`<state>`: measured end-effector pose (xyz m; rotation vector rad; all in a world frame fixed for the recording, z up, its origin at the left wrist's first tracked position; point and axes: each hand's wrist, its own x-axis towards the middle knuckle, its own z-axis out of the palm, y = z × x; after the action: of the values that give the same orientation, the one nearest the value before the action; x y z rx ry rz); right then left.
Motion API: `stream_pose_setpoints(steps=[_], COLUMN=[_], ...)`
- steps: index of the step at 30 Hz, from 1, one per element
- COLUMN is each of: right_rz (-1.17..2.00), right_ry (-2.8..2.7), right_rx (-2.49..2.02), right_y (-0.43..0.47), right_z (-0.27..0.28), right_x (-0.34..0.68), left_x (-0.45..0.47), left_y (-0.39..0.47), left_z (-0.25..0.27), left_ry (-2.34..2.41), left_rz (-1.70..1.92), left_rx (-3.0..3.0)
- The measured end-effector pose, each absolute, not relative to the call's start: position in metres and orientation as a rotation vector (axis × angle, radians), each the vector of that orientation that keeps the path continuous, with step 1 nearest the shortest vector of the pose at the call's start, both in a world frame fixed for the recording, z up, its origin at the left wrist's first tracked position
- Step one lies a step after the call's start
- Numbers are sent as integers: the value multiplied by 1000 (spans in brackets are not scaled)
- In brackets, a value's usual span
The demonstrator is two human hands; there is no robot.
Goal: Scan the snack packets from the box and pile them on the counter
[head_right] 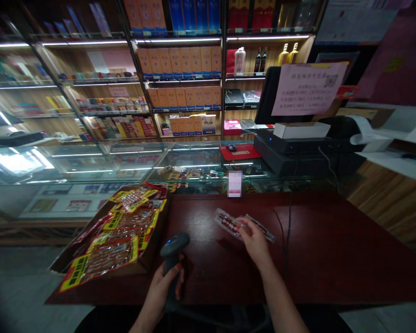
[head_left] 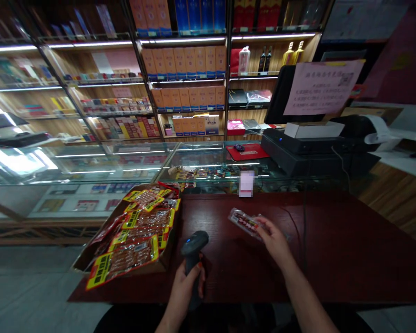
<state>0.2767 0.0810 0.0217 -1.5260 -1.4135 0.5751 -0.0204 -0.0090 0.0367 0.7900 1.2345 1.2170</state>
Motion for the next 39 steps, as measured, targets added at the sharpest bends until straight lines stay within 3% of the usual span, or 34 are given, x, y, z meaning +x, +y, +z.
stream_pose_setpoints(steps=[6, 17, 32, 39], right_rz=[740, 820, 822, 692], right_ry=[-1526, -1559, -1487, -1520], right_rx=[-1275, -1249, -1289, -1310], right_y=[101, 102, 98, 127], right_z=[3, -12, -7, 41], right_x=[213, 221, 220, 187], left_x=[-21, -21, -22, -30], left_y=[-19, -36, -23, -11], left_z=[26, 51, 38, 17], left_ry=[1366, 1459, 1384, 1292], left_rz=[1180, 961, 1044, 1095], left_rx=[854, 1016, 954, 739])
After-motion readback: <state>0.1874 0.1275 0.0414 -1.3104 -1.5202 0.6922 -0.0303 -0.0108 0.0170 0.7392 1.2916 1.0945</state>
